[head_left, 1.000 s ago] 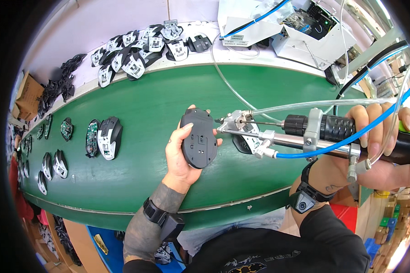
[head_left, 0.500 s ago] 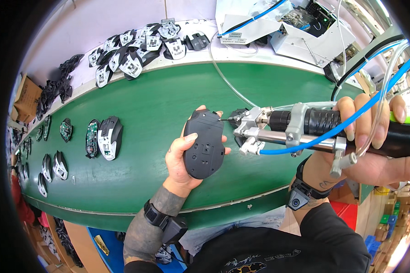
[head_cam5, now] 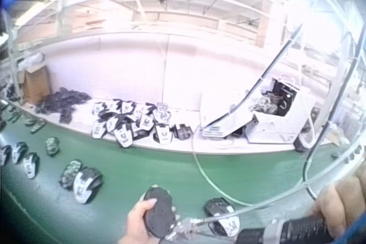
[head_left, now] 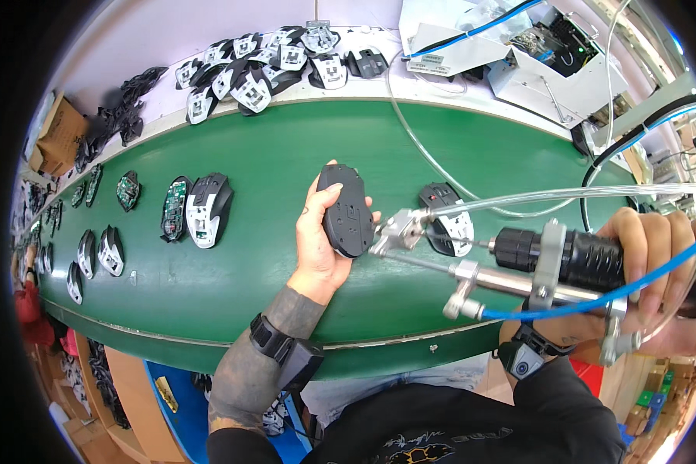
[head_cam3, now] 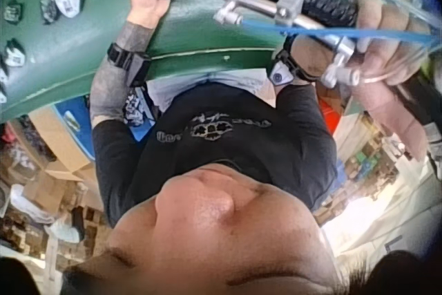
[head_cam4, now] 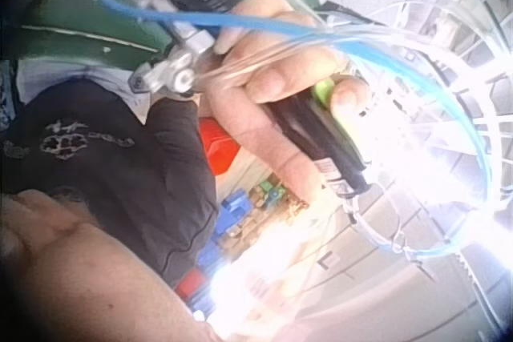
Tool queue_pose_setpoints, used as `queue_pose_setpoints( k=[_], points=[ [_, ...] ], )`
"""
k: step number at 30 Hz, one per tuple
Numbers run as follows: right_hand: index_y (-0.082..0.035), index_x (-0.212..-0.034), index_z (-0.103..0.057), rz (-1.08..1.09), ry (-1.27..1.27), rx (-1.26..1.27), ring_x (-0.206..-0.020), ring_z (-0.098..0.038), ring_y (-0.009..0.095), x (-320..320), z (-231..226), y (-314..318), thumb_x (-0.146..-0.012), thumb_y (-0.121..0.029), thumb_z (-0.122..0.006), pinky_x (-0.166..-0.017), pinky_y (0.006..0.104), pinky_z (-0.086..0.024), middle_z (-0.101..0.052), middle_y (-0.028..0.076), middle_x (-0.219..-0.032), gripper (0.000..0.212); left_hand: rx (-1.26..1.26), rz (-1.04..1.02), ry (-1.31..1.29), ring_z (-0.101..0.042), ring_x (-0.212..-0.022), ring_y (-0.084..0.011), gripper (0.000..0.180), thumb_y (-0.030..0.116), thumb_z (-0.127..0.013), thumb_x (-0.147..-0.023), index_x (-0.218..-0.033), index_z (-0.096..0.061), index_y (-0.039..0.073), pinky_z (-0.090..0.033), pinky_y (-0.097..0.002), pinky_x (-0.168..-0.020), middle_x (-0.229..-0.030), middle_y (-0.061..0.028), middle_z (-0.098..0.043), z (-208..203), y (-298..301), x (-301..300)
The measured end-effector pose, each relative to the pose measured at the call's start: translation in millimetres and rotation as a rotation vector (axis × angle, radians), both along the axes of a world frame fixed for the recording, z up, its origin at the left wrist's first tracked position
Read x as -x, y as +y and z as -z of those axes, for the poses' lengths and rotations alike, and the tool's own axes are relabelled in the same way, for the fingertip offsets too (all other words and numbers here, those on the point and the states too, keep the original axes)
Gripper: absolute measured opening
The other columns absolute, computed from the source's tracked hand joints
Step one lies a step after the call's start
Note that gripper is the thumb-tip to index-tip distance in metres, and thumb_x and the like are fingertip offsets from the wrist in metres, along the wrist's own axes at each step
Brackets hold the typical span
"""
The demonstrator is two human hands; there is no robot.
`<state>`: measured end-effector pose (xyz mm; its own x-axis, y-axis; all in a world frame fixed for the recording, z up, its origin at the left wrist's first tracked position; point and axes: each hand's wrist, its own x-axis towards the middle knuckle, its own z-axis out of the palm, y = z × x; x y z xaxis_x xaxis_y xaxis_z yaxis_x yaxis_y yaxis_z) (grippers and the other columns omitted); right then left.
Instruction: Assemble computer mice by placing internal components and using a pneumatic screwdriver to fasten screws.
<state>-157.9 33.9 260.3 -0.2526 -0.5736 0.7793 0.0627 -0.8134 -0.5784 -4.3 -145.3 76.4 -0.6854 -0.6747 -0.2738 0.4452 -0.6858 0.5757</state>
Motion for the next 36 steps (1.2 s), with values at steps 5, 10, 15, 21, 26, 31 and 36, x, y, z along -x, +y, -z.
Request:
queue_pose_setpoints(
  k=[5, 10, 15, 21, 26, 31, 36],
  points=[
    [-0.009, -0.094, -0.047, 0.038, -0.179, -0.047, -0.052, -0.055, 0.007, -41.0, 4.2, -20.9, -0.082, -0.036, -0.074, -0.059, 0.022, -0.046, -0.05, -0.003, -0.064, 0.04, -0.052, 0.08, 0.156, -0.06, -0.092, -0.0249, 0.055, 0.024, -0.053, -0.085, -0.137, -0.04, 0.01, -0.056, -0.0439, -0.077, -0.119, -0.0125, -0.052, -1.7, 8.7, 1.5],
    [-0.009, -0.097, -0.048, 0.01, -0.098, -0.057, -0.052, -0.056, 0.009, -37.4, 4.5, -25.5, -0.077, -0.043, -0.078, -0.055, 0.023, -0.048, -0.051, -0.001, -0.063, 0.049, -0.063, 0.129, 0.205, -0.06, -0.094, -0.0261, 0.055, 0.024, -0.052, -0.086, -0.137, -0.039, 0.01, -0.056, -0.0437, -0.079, -0.124, -0.0132, -0.05, -3.5, 10.9, -2.1],
    [-0.01, -0.096, -0.049, -0.066, -0.147, -0.036, -0.053, -0.057, 0.009, -49.8, 11.0, -35.6, -0.076, -0.041, -0.079, -0.056, 0.0231, -0.049, -0.054, 0.0, -0.066, 0.048, -0.057, 0.12, 0.201, -0.06, -0.094, -0.0258, 0.055, 0.024, -0.052, -0.086, -0.138, -0.039, 0.01, -0.057, -0.042, -0.078, -0.123, -0.0133, -0.05, -6.5, 14.5, -4.4],
    [-0.014, -0.104, -0.049, -0.104, -0.042, -0.13, -0.058, -0.058, 0.014, -41.6, 1.2, -29.1, -0.078, -0.042, -0.076, -0.057, 0.0299, -0.05, -0.059, 0.0, -0.07, 0.047, -0.011, 0.075, 0.143, -0.06, -0.093, -0.0244, 0.054, 0.024, -0.052, -0.087, -0.137, -0.039, 0.01, -0.056, -0.0413, -0.077, -0.118, -0.0124, -0.051, -13.0, 18.3, -6.2],
    [-0.012, -0.105, -0.05, -0.015, -0.144, -0.119, -0.056, -0.058, 0.011, -33.1, -3.6, -10.5, -0.078, -0.037, -0.076, -0.056, 0.0256, -0.051, -0.053, -0.001, -0.07, 0.046, 0.044, -0.049, 0.067, -0.059, -0.091, -0.0229, 0.052, 0.025, -0.051, -0.088, -0.136, -0.04, 0.011, -0.055, -0.0415, -0.077, -0.113, -0.0107, -0.052, -9.0, -4.9, -9.5],
    [-0.01, -0.105, -0.05, 0.013, -0.085, -0.025, -0.054, -0.057, 0.012, -36.6, -6.7, -22.0, -0.08, -0.037, -0.075, -0.054, 0.0252, -0.05, -0.055, 0.001, -0.072, 0.044, -0.035, -0.013, 0.171, -0.059, -0.094, -0.025, 0.051, 0.025, -0.051, -0.087, -0.135, -0.042, 0.012, -0.054, -0.0455, -0.079, -0.117, -0.0117, -0.053, -10.1, -6.9, -11.8],
    [-0.011, -0.102, -0.049, -0.001, -0.165, 0.007, -0.052, -0.052, 0.006, -51.0, 4.6, -38.8, -0.075, -0.048, -0.076, -0.054, 0.0199, -0.044, -0.047, -0.003, -0.068, 0.054, -0.058, 0.077, 0.263, -0.059, -0.097, -0.0273, 0.053, 0.024, -0.051, -0.086, -0.136, -0.04, 0.012, -0.054, -0.0471, -0.082, -0.126, -0.0142, -0.051, -17.0, 5.1, -13.9]
  ],
)
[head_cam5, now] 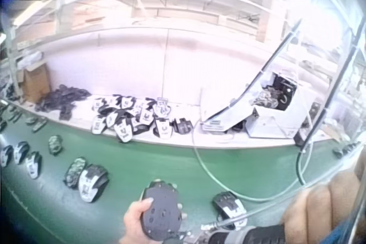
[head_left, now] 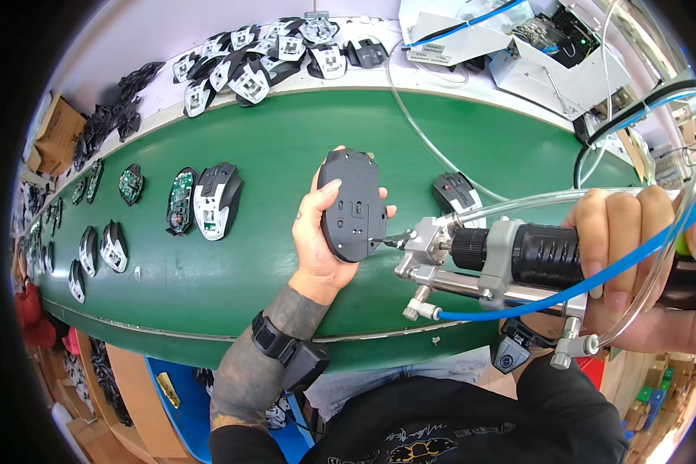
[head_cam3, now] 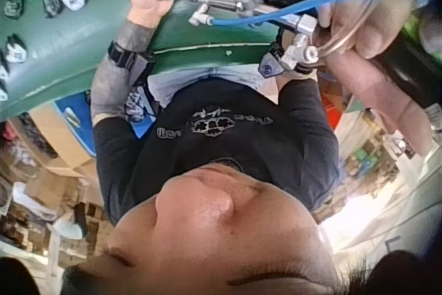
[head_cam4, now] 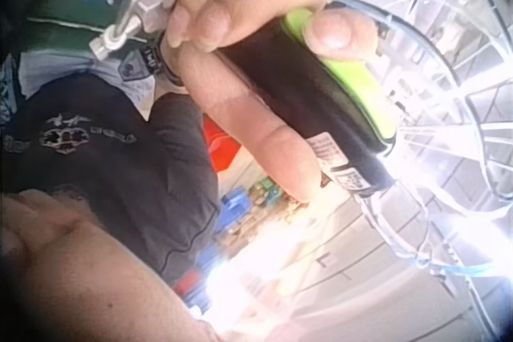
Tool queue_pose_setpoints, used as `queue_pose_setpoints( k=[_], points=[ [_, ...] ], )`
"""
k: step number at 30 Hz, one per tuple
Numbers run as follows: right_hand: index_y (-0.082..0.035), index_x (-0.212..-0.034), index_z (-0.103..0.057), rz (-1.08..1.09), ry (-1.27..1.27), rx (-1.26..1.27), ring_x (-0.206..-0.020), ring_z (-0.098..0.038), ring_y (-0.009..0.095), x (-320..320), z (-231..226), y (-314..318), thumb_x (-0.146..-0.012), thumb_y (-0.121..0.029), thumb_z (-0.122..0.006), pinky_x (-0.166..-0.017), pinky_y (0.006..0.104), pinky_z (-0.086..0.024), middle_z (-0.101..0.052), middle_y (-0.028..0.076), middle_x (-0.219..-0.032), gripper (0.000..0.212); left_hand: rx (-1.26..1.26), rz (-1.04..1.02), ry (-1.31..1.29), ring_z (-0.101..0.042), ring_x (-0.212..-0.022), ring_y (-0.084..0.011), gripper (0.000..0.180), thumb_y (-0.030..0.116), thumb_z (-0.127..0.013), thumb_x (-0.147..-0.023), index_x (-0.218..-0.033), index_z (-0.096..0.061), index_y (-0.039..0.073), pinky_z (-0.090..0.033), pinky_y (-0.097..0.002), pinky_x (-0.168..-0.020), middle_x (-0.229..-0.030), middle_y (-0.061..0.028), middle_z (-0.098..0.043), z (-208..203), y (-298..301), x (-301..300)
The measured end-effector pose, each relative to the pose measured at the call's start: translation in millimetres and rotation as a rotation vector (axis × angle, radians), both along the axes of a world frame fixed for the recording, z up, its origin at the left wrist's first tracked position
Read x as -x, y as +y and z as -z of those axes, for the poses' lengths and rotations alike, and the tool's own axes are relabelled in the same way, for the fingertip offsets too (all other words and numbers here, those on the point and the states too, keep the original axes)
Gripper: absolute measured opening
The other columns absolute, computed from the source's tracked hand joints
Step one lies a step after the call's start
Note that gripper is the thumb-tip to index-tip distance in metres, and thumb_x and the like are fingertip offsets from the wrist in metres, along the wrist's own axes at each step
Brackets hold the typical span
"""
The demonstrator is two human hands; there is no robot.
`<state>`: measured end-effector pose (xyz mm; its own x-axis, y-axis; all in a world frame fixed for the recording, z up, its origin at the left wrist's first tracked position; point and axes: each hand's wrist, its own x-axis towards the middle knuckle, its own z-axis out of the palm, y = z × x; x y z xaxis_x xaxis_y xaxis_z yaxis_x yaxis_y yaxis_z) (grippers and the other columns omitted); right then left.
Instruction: Assemble computer mice by placing internal components and using a pneumatic screwdriver to fasten screws.
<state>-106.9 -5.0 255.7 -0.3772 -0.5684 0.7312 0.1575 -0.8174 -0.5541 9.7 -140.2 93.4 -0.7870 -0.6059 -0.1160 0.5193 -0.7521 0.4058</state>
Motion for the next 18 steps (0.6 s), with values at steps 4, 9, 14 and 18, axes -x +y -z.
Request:
queue_pose_setpoints(
  k=[4, 9, 14, 18],
  points=[
    [-0.01, -0.102, -0.05, 0.005, -0.001, 0.0, -0.051, -0.052, 0.006, -1.9, -2.0, -0.1, -0.075, -0.047, -0.077, -0.053, 0.0207, -0.045, -0.047, -0.003, -0.068, 0.053, 0.031, 0.003, 0.009, -0.059, -0.097, -0.0275, 0.056, 0.025, -0.051, -0.085, -0.138, -0.038, 0.012, -0.054, -0.048, -0.082, -0.128, -0.0147, -0.049, -2.4, 1.7, -1.1],
    [-0.01, -0.101, -0.05, 0.013, 0.009, -0.028, -0.051, -0.053, 0.006, 0.1, -5.5, 5.3, -0.075, -0.046, -0.077, -0.054, 0.0211, -0.046, -0.048, -0.002, -0.069, 0.052, 0.042, 0.001, 0.0, -0.059, -0.098, -0.0272, 0.056, 0.025, -0.051, -0.085, -0.138, -0.037, 0.012, -0.054, -0.0479, -0.082, -0.128, -0.0143, -0.049, -4.3, -0.6, -2.7],
    [-0.01, -0.1, -0.051, -0.034, 0.105, -0.114, -0.052, -0.054, 0.008, 9.3, -10.2, 9.1, -0.075, -0.044, -0.078, -0.054, 0.024, -0.048, -0.052, -0.002, -0.068, 0.05, 0.015, -0.039, 0.039, -0.059, -0.097, -0.0269, 0.054, 0.027, -0.05, -0.086, -0.137, -0.039, 0.012, -0.054, -0.0477, -0.081, -0.127, -0.0143, -0.049, -6.3, 3.2, -5.4],
    [-0.01, -0.1, -0.05, -0.109, 0.125, -0.243, -0.052, -0.056, 0.01, -5.8, -17.1, 7.2, -0.076, -0.041, -0.077, -0.056, 0.0251, -0.049, -0.055, -0.002, -0.065, 0.047, -0.026, -0.033, 0.052, -0.059, -0.097, -0.0289, 0.054, 0.028, -0.048, -0.088, -0.138, -0.038, 0.01, -0.052, -0.0489, -0.084, -0.131, -0.0162, -0.048, -8.1, 5.6, -10.8]
  ],
)
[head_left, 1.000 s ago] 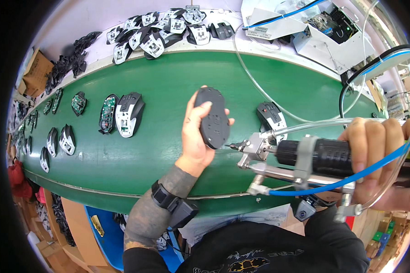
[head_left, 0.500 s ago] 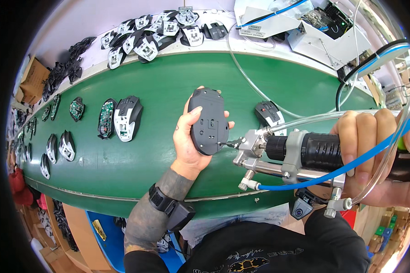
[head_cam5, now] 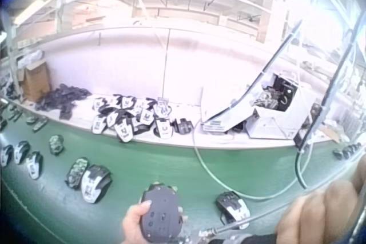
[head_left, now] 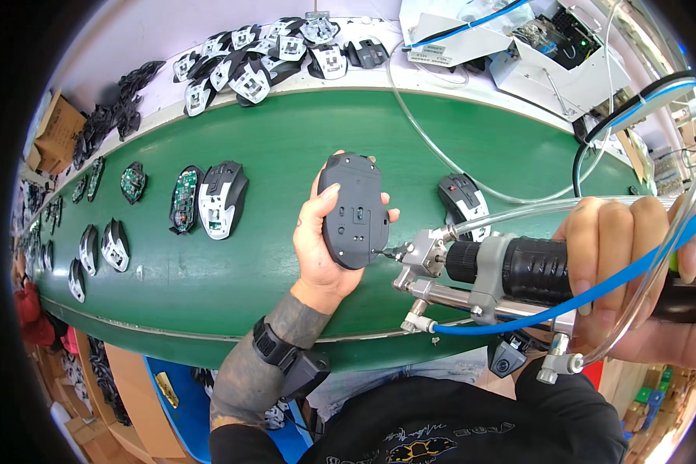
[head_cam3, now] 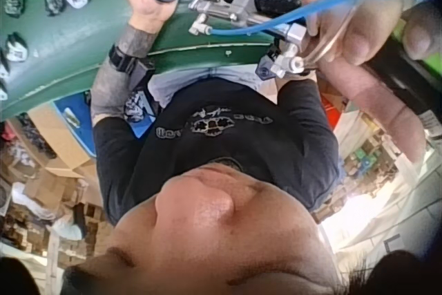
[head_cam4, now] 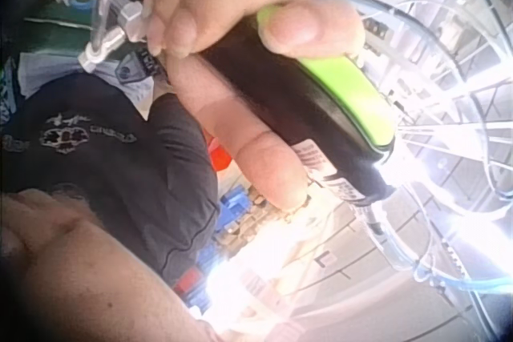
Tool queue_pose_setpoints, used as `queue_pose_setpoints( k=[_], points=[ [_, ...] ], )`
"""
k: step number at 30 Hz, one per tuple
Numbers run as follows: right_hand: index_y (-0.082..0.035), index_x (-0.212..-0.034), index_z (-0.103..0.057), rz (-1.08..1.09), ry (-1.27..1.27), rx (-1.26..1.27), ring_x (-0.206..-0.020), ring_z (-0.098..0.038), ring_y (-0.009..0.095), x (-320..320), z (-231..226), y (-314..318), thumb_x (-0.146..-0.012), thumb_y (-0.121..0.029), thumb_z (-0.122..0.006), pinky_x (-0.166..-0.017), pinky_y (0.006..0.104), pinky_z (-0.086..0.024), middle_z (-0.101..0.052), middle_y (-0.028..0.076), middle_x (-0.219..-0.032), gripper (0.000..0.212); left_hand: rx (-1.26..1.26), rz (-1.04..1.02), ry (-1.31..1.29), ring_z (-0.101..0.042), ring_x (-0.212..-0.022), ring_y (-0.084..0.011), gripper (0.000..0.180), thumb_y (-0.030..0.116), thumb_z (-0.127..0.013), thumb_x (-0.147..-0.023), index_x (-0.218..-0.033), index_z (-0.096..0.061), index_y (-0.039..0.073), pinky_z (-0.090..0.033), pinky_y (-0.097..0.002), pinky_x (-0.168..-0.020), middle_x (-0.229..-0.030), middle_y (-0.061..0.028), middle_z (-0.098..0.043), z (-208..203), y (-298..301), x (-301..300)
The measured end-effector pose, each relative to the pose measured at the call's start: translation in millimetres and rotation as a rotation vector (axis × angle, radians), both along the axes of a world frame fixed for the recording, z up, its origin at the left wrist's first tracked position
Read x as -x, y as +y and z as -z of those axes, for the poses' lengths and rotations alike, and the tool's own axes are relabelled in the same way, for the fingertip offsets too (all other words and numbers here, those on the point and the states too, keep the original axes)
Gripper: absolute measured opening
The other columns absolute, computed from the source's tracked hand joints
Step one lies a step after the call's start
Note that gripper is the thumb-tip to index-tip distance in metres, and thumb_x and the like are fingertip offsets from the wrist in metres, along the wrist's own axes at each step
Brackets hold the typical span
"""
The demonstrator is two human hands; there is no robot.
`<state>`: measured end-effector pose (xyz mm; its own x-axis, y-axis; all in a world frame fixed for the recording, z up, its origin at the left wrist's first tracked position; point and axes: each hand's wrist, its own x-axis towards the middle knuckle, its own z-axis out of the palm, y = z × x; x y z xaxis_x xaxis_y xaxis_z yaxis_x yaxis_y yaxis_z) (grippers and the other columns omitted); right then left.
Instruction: Assemble computer mice by placing internal components and using a pneumatic screwdriver to fasten screws.
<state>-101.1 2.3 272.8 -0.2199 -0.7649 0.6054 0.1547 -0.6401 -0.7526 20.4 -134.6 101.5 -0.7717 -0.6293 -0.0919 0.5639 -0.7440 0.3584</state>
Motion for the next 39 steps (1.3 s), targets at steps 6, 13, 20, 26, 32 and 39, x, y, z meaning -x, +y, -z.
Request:
queue_pose_setpoints(
  k=[6, 13, 20, 26, 32, 39],
  points=[
    [-0.006, -0.107, -0.046, -0.477, 0.172, -0.081, -0.052, -0.057, 0.013, 52.9, -14.9, -19.1, -0.075, -0.055, -0.072, -0.056, 0.0245, -0.048, -0.058, 0.003, -0.069, 0.063, 2.148, -0.147, -0.696, -0.05, -0.119, -0.031, 0.068, 0.017, -0.077, -0.068, -0.131, -0.051, 0.01, -0.045, -0.0403, -0.1, -0.137, -0.0111, -0.047, -3.8, -41.9, -10.7],
    [-0.005, -0.111, -0.042, -0.707, 0.303, -0.156, -0.053, -0.057, 0.016, 95.5, -33.5, 16.9, -0.078, -0.06, -0.063, -0.057, 0.0268, -0.047, -0.059, 0.007, -0.072, 0.067, 1.798, -0.015, -0.86, -0.046, -0.125, -0.0351, 0.084, 0.029, -0.081, -0.067, -0.137, -0.042, 0.007, -0.042, -0.041, -0.102, -0.138, -0.0148, -0.046, 20.2, -37.8, -4.7],
    [-0.007, -0.112, -0.04, -0.528, 0.404, -0.244, -0.055, -0.057, 0.021, 87.3, -53.3, 32.6, -0.086, -0.052, -0.051, -0.06, 0.0329, -0.046, -0.058, 0.011, -0.073, 0.053, 1.731, -0.044, -0.866, -0.055, -0.116, -0.0328, 0.065, 0.031, -0.073, -0.079, -0.13, -0.049, 0.001, -0.044, -0.038, -0.099, -0.13, -0.0173, -0.053, 17.0, -30.3, 1.6],
    [-0.008, -0.113, -0.038, -0.42, 0.48, -0.325, -0.057, -0.057, 0.025, 79.3, -68.5, 35.7, -0.093, -0.045, -0.04, -0.062, 0.0382, -0.046, -0.057, 0.014, -0.074, 0.042, 1.719, -0.09, -0.819, -0.057, -0.115, -0.0315, 0.054, 0.029, -0.072, -0.08, -0.126, -0.056, 0.004, -0.046, -0.0369, -0.096, -0.13, -0.0162, -0.054, 16.8, -28.2, 1.0],
    [-0.01, -0.114, -0.036, -0.307, 0.563, -0.403, -0.059, -0.056, 0.028, 60.3, -79.8, 29.8, -0.1, -0.039, -0.029, -0.065, 0.0435, -0.046, -0.055, 0.017, -0.075, 0.033, 1.681, -0.067, -0.795, -0.057, -0.115, -0.0311, 0.05, 0.026, -0.073, -0.078, -0.122, -0.06, 0.007, -0.046, -0.0368, -0.097, -0.13, -0.0147, -0.055, 15.2, -28.3, -2.3],
    [-0.011, -0.11, -0.039, -0.367, 0.192, 0.06, -0.049, -0.053, 0.025, 71.0, -47.5, 27.3, -0.099, -0.047, -0.037, -0.061, 0.0437, -0.046, -0.054, 0.016, -0.07, 0.037, 1.83, 0.241, -0.655, -0.052, -0.12, -0.0322, 0.069, 0.024, -0.077, -0.069, -0.131, -0.051, 0.005, -0.042, -0.039, -0.102, -0.133, -0.0157, -0.052, -14.7, -39.8, -12.7]
  ],
)
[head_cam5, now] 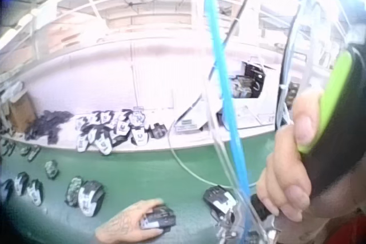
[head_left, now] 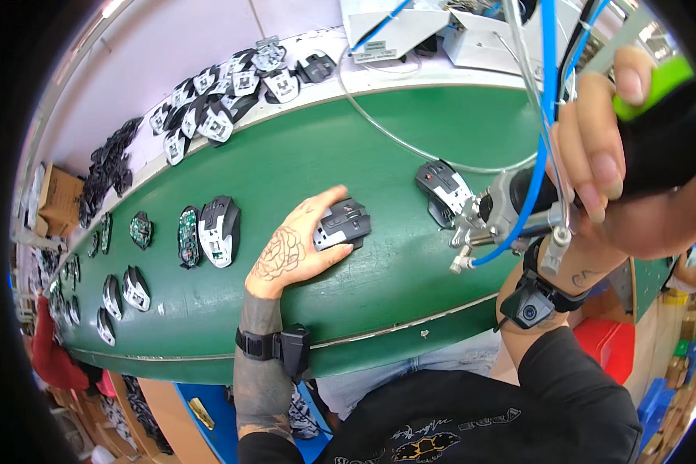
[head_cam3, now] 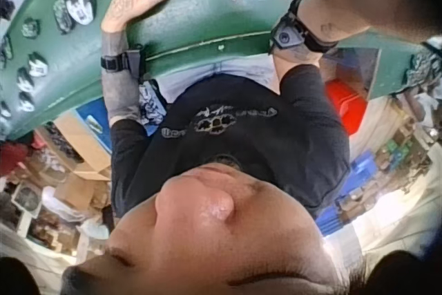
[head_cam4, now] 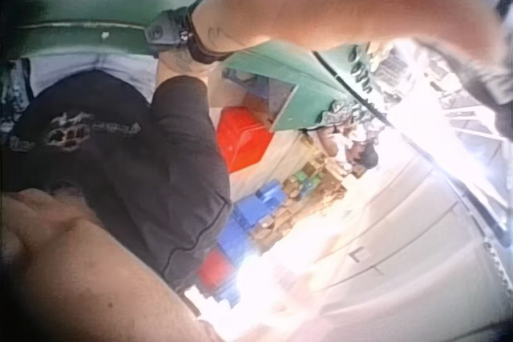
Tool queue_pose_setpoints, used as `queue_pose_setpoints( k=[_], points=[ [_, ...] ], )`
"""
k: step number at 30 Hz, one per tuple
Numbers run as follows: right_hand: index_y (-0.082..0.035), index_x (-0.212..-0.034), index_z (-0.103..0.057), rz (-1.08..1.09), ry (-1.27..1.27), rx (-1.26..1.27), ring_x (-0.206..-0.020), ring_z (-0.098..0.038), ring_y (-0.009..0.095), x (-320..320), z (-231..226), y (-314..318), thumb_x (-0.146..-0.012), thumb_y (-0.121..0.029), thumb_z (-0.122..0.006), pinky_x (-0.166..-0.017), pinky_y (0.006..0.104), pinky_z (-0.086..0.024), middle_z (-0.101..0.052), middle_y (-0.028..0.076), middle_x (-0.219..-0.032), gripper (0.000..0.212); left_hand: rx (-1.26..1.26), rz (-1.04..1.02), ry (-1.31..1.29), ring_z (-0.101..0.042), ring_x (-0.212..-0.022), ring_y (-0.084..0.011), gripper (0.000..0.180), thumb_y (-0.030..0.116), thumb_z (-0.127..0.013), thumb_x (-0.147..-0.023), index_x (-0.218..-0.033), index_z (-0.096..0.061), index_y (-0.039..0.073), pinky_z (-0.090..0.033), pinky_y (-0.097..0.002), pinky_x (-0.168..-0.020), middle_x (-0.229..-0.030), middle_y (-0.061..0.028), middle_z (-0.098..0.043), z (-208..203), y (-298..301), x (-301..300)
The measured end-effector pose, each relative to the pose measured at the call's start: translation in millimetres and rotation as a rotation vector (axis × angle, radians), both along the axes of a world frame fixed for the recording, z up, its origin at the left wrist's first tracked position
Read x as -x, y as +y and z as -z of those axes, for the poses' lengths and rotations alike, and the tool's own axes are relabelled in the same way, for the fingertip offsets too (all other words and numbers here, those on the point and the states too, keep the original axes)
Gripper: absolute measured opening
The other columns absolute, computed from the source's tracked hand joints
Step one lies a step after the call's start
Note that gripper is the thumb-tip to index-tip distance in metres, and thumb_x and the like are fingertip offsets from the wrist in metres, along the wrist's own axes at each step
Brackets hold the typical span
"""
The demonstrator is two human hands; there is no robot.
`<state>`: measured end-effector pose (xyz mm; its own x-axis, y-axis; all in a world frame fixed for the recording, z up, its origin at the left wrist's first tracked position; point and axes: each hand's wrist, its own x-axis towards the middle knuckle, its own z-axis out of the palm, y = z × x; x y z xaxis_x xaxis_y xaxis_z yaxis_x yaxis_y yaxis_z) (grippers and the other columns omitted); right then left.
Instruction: Assemble computer mice by placing internal components and using a pneumatic screwdriver to fasten screws.
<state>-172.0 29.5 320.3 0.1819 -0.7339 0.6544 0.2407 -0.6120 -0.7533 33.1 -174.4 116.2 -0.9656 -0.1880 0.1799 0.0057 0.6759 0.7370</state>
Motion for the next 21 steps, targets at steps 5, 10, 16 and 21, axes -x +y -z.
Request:
queue_pose_setpoints(
  k=[5, 10, 16, 21],
  points=[
    [-0.009, -0.111, -0.04, 0.216, -0.025, -0.022, -0.05, -0.052, 0.021, -7.0, -2.3, 12.4, -0.093, -0.055, -0.04, -0.059, 0.0384, -0.044, -0.053, 0.013, -0.07, 0.05, 0.186, -0.087, 0.009, -0.049, -0.122, -0.0348, 0.078, 0.023, -0.081, -0.061, -0.128, -0.046, 0.002, -0.039, -0.0388, -0.104, -0.13, -0.0158, -0.053, -6.3, 7.4, -8.3],
    [-0.006, -0.113, -0.042, 0.427, -0.036, -0.051, -0.052, -0.051, 0.017, -20.9, -10.6, 14.6, -0.086, -0.066, -0.044, -0.056, 0.0317, -0.043, -0.052, 0.009, -0.069, 0.065, 0.582, -0.254, 0.266, -0.054, -0.096, -0.0288, 0.06, 0.025, -0.083, -0.061, -0.113, -0.057, 0.008, -0.042, -0.0414, -0.086, -0.112, -0.0097, -0.058, -26.7, 21.1, -4.9],
    [-0.002, -0.107, -0.04, 0.715, -0.088, -0.136, -0.045, -0.045, 0.008, -63.2, -19.1, -1.6, -0.075, -0.075, -0.057, -0.05, 0.0209, -0.039, -0.05, 0.002, -0.065, 0.081, 0.571, -0.323, 0.204, -0.058, -0.078, -0.0238, 0.032, 0.035, -0.077, -0.07, -0.087, -0.065, 0.01, -0.047, -0.0363, -0.066, -0.083, -0.006, -0.057, -23.7, 44.7, -9.1],
    [0.001, -0.107, -0.046, 0.378, -0.107, 0.113, -0.049, -0.051, 0.02, -22.6, -1.8, -4.2, -0.082, -0.073, -0.045, -0.043, 0.0307, -0.046, -0.054, 0.014, -0.067, 0.077, 0.594, -0.396, 0.191, -0.061, -0.066, -0.0243, 0.034, 0.039, -0.071, -0.075, -0.072, -0.056, 0.009, -0.049, -0.0361, -0.055, -0.07, -0.0071, -0.058, -20.3, 42.0, 15.6]
  ],
)
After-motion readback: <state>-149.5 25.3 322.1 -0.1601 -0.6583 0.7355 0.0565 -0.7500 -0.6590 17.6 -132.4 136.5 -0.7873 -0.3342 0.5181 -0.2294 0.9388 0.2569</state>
